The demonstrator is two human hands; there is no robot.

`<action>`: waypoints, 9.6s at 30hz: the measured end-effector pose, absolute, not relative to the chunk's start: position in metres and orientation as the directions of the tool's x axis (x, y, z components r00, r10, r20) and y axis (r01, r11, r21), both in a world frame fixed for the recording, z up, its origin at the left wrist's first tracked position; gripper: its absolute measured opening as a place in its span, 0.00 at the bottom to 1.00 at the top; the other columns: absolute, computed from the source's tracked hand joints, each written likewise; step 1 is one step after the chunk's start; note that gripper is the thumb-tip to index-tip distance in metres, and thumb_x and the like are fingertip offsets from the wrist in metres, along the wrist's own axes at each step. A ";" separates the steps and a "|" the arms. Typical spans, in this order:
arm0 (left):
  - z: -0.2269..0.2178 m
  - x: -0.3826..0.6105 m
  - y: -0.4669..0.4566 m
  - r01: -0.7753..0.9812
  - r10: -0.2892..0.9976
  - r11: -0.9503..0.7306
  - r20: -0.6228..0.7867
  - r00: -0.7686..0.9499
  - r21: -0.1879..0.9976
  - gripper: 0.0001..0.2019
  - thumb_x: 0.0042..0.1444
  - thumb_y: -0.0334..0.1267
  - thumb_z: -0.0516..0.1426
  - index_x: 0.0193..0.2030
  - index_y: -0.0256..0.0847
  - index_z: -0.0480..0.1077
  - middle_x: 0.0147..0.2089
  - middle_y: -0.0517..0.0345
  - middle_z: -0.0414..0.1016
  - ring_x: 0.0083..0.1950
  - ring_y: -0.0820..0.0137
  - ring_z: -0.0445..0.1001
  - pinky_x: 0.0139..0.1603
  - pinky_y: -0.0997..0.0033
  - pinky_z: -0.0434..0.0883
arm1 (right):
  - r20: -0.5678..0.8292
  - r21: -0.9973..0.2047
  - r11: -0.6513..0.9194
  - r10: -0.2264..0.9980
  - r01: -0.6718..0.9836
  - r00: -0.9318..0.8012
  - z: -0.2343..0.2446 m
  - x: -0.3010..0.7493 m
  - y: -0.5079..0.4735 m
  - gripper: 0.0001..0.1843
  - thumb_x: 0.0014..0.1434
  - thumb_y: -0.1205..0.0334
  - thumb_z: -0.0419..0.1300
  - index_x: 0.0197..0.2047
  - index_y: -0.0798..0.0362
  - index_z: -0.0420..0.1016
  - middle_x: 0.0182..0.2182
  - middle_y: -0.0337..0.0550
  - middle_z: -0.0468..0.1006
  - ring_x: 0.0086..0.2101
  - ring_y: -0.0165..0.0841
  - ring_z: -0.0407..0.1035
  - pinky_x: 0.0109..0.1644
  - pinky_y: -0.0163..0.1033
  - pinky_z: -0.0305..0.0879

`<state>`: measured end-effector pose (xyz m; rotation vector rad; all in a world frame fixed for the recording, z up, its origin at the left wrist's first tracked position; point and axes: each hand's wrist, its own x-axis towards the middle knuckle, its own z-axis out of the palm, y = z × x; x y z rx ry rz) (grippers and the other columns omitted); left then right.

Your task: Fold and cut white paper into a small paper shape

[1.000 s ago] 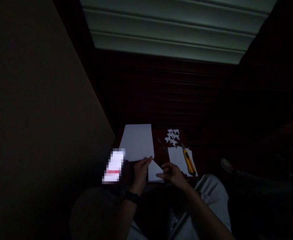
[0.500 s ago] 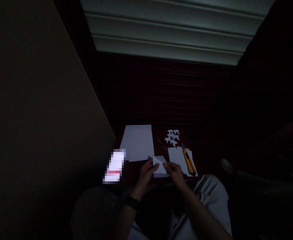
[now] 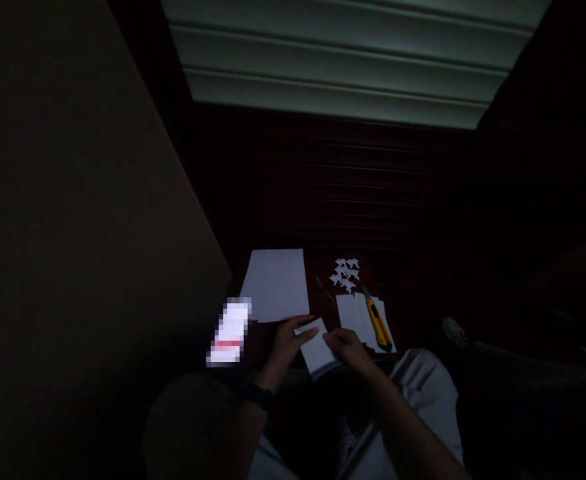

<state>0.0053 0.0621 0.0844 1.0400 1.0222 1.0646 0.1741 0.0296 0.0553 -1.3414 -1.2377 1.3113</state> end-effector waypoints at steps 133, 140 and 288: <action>0.063 0.043 0.032 0.109 0.999 -0.032 0.033 -0.010 0.993 0.16 0.52 0.43 0.54 0.48 0.44 0.71 0.49 0.50 0.73 0.47 0.58 0.71 0.49 0.60 0.66 | 0.095 -0.939 -0.048 0.916 0.341 0.391 0.062 0.160 0.042 0.14 0.50 0.51 0.56 0.29 0.55 0.71 0.19 0.38 0.70 0.22 0.31 0.61 0.26 0.35 0.57; 0.076 0.051 0.021 0.094 0.990 -0.125 0.130 -0.059 0.988 0.16 0.54 0.41 0.53 0.49 0.44 0.70 0.48 0.51 0.70 0.50 0.62 0.67 0.53 0.65 0.60 | 0.133 -0.945 -0.029 0.877 0.325 0.463 0.068 0.150 0.040 0.13 0.50 0.51 0.55 0.28 0.54 0.70 0.21 0.38 0.70 0.23 0.31 0.61 0.29 0.35 0.58; 0.079 0.028 0.050 0.029 0.989 0.084 -0.080 -0.128 0.996 0.19 0.43 0.51 0.59 0.28 0.33 0.75 0.22 0.55 0.74 0.23 0.70 0.70 0.23 0.75 0.64 | -0.360 -0.895 -0.381 0.924 -0.232 -0.131 0.080 0.159 0.023 0.20 0.45 0.48 0.63 0.31 0.59 0.75 0.29 0.51 0.78 0.23 0.29 0.70 0.24 0.32 0.64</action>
